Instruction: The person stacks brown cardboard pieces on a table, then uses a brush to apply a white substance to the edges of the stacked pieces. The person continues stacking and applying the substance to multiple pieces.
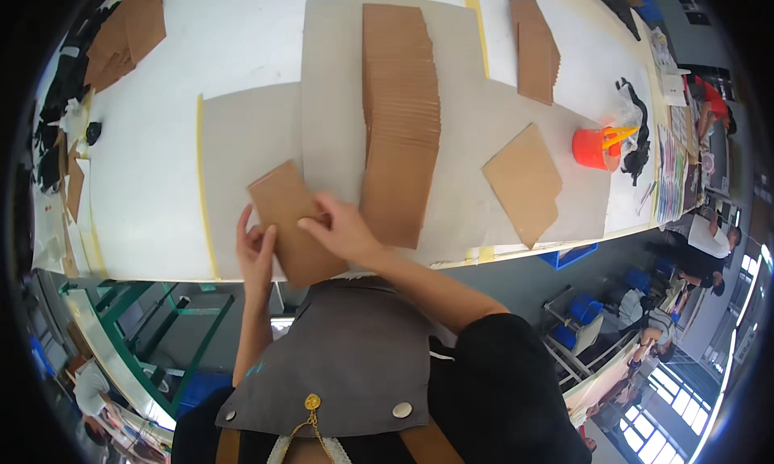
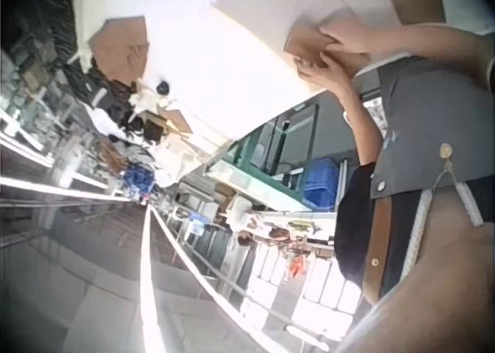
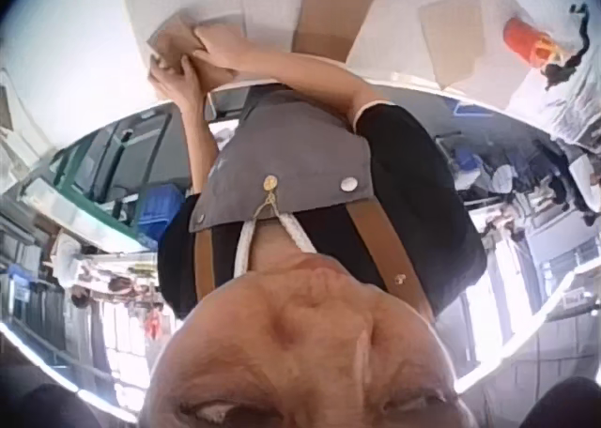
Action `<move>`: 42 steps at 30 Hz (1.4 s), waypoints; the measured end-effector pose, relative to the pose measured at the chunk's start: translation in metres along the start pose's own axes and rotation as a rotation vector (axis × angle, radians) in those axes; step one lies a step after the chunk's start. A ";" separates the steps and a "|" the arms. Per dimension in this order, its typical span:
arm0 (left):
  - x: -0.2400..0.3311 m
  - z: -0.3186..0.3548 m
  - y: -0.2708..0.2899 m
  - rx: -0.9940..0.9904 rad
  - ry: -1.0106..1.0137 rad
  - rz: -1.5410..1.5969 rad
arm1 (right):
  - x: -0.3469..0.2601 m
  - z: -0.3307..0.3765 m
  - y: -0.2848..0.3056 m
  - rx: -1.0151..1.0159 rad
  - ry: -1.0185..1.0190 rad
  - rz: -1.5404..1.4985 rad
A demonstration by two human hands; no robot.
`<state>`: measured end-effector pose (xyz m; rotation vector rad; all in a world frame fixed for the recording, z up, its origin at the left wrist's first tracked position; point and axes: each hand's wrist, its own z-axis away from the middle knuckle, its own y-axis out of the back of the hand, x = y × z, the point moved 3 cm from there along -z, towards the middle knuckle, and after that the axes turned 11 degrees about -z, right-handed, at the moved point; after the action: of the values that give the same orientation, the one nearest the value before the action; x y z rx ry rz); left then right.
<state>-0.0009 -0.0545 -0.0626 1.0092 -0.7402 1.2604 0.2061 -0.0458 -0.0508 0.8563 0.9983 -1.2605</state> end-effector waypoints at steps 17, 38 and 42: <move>0.033 -0.009 -0.169 -0.186 -0.541 -0.465 | 0.008 0.073 0.131 0.478 0.077 0.482; 0.042 0.003 -0.181 -0.011 -0.787 -1.011 | 0.010 0.062 0.140 0.422 0.083 0.612; 0.045 0.005 -0.192 -0.235 -0.787 -0.972 | -0.007 0.056 0.191 0.549 0.138 0.498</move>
<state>0.1962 -0.0420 -0.0590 1.4202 -0.7887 -0.0917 0.4024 -0.0711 -0.0283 1.5276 0.4852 -1.0552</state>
